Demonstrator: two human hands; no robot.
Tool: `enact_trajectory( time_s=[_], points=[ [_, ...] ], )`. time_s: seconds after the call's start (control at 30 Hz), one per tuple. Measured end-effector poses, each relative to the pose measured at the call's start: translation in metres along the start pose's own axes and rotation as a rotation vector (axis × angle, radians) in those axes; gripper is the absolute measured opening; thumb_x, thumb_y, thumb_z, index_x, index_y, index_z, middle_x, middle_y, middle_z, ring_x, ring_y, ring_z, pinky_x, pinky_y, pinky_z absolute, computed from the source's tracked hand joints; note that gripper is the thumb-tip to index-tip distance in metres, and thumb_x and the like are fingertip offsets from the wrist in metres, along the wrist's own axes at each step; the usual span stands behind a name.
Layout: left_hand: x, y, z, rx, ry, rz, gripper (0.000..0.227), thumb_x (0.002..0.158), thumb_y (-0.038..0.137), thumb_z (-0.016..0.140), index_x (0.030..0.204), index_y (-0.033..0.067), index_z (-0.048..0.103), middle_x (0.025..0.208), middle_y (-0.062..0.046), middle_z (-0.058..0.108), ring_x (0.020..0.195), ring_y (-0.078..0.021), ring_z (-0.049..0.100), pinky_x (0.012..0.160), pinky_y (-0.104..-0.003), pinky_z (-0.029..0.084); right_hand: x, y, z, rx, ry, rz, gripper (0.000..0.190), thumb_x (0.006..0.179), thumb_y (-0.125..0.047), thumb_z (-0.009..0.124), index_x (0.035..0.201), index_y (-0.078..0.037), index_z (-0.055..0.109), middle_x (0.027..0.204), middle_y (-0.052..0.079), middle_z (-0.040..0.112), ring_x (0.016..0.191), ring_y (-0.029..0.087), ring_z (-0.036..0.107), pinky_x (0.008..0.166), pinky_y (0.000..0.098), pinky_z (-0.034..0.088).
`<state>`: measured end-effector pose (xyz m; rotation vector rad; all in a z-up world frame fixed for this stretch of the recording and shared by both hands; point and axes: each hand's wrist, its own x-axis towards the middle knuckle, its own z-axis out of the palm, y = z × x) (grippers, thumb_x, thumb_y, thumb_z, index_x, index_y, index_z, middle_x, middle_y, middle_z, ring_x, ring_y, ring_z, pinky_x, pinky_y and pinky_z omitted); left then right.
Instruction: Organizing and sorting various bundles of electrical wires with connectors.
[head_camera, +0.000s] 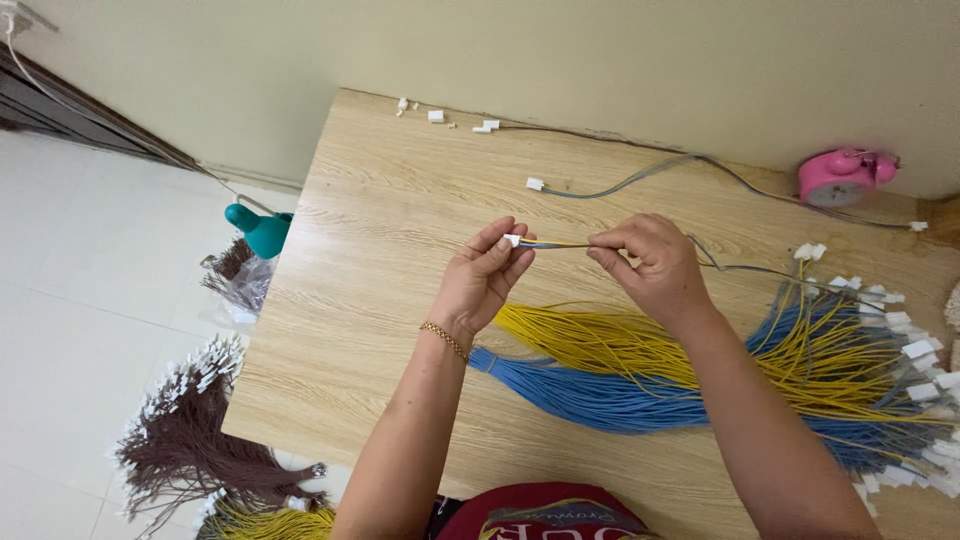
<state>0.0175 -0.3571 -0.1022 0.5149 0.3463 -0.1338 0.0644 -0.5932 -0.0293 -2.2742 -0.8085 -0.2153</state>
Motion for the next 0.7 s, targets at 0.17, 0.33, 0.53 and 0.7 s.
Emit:
enact_trajectory(
  time_s=[0.17,0.33,0.53,0.7],
  points=[
    [0.001,0.000,-0.002,0.017,0.004,-0.024,0.033,0.101,0.005,0.058,0.133,-0.0030,0.058,0.119,-0.016,0.069,0.110,-0.0258,0.070,0.095,-0.033,0.062,0.000,0.000,0.002,0.063,0.053,-0.047,0.012,0.088,-0.015,0.083,0.096,-0.010,0.076,0.085,0.003,0.071,0.078,0.018,0.065,0.071,0.0345,0.052],
    [0.003,-0.003,-0.005,0.039,0.011,-0.043,0.032,0.103,0.011,0.059,0.132,-0.0034,0.059,0.113,-0.016,0.070,0.103,-0.0238,0.072,0.092,-0.032,0.062,0.000,0.000,0.002,0.111,0.032,0.042,0.010,0.091,-0.015,0.080,0.098,-0.008,0.076,0.084,0.004,0.070,0.076,0.017,0.064,0.060,0.0292,0.054],
    [0.005,-0.006,-0.011,0.033,0.012,-0.055,0.030,0.104,0.013,0.059,0.129,-0.0038,0.059,0.111,-0.016,0.070,0.102,-0.0235,0.073,0.091,-0.033,0.063,0.001,-0.003,0.001,0.102,0.047,0.035,0.011,0.091,-0.016,0.080,0.097,-0.007,0.077,0.083,0.005,0.070,0.074,0.017,0.063,0.059,0.0297,0.051],
    [0.007,-0.008,-0.012,0.023,0.006,-0.050,0.029,0.103,0.010,0.059,0.129,-0.0025,0.060,0.114,-0.016,0.069,0.104,-0.0250,0.072,0.093,-0.034,0.062,0.000,0.000,0.001,0.089,0.033,0.034,0.011,0.091,-0.015,0.081,0.096,-0.007,0.077,0.082,0.005,0.070,0.073,0.018,0.062,0.062,0.0324,0.049]
  ],
)
